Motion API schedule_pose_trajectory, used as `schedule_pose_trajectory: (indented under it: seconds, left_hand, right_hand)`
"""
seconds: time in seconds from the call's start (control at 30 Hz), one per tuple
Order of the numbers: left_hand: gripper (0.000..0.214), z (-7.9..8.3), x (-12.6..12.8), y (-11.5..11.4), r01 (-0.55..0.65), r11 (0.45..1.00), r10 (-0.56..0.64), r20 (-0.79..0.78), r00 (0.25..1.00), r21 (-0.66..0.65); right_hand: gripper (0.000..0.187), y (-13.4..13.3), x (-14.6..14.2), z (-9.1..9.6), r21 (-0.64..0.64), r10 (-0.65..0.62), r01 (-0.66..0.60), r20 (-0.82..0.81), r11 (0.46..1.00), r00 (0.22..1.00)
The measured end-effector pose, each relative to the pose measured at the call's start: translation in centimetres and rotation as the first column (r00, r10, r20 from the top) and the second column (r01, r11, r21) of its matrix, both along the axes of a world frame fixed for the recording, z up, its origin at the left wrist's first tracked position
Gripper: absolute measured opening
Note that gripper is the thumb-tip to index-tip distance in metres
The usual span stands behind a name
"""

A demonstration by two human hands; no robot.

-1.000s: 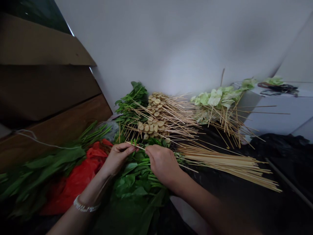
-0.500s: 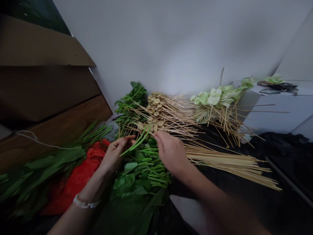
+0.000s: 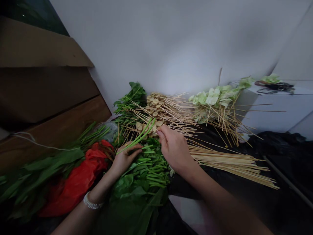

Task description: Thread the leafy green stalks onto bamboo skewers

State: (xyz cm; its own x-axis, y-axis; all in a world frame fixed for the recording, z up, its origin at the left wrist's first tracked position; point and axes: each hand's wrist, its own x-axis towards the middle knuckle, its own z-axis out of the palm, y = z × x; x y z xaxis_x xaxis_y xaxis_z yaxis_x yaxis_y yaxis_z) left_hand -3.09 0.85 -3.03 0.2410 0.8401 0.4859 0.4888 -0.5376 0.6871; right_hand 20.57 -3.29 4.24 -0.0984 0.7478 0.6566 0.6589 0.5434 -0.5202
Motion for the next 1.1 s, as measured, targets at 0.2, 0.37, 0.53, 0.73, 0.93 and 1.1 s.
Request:
schedule_pose_trajectory:
  seconds: [0.2, 0.37, 0.53, 0.73, 0.93, 1.1]
  left_hand:
    - [0.029, 1.4, -0.5, 0.2, -0.027, 0.959, 0.158, 0.451, 0.879, -0.284]
    - [0.043, 1.8, -0.5, 0.2, 0.205, 0.88, 0.214, 0.743, 0.634, -0.429]
    - [0.039, 2.4, -0.2, -0.3, 0.349, 0.815, 0.223, 0.805, 0.549, -0.464]
    - [0.035, 2.2, 0.1, -0.5, 0.357, 0.81, 0.216, 0.803, 0.555, -0.465]
    - [0.042, 2.2, 0.0, -0.5, 0.347, 0.828, 0.206, 0.814, 0.543, -0.441]
    - [0.04, 2.3, 0.1, -0.6, 0.347, 0.832, 0.192, 0.811, 0.553, -0.433]
  right_hand:
    - [0.021, -0.2, -0.2, 0.1, -0.02, 0.062, -0.061, 0.014, 0.998, 0.998]
    - [0.022, 0.0, -0.6, -0.6, -0.12, 0.185, -0.176, 0.067, 0.977, 0.98]
    - [0.023, 0.4, -1.3, -2.0, -0.232, 0.187, -0.144, 0.175, 0.962, 0.967]
    - [0.024, 0.1, -1.7, -2.3, -0.297, 0.176, -0.099, 0.244, 0.95, 0.954]
    - [0.026, -0.2, -1.8, -2.1, -0.301, 0.182, -0.096, 0.269, 0.949, 0.946]
    - [0.025, -0.2, -1.8, -2.1, -0.296, 0.174, -0.088, 0.279, 0.951, 0.944]
